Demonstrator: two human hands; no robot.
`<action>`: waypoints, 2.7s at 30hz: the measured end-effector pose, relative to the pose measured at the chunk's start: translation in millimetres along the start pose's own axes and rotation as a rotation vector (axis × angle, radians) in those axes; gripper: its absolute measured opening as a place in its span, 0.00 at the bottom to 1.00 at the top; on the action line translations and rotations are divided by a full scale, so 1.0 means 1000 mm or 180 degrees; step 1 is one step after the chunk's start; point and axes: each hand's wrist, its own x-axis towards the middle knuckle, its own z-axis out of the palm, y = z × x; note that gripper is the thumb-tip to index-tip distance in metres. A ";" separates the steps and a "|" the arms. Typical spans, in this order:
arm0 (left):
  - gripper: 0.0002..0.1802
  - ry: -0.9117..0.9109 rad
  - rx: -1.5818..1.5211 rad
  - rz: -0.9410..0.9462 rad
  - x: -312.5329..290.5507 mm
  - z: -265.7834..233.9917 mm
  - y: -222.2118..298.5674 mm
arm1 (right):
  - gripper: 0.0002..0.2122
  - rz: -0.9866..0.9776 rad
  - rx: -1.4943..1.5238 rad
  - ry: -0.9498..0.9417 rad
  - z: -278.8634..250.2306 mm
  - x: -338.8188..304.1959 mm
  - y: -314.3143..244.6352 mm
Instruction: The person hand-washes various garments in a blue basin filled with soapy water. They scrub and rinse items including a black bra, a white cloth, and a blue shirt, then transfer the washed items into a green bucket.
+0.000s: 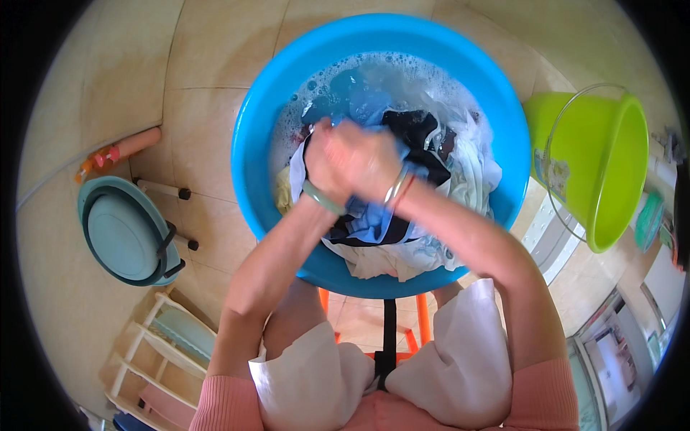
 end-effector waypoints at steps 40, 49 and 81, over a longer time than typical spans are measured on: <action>0.15 -0.0667 0.0490 -0.0229 -0.008 0.017 0.041 | 0.09 -0.0356 0.0709 0.0292 -0.024 -0.012 -0.022; 0.18 0.0073 0.0154 0.0049 -0.022 0.035 -0.013 | 0.08 0.0779 -0.0186 0.0432 0.022 0.007 0.072; 0.11 -0.2210 0.4558 0.2005 -0.061 0.014 0.040 | 0.09 0.0655 -0.1275 -0.0297 -0.041 -0.027 0.111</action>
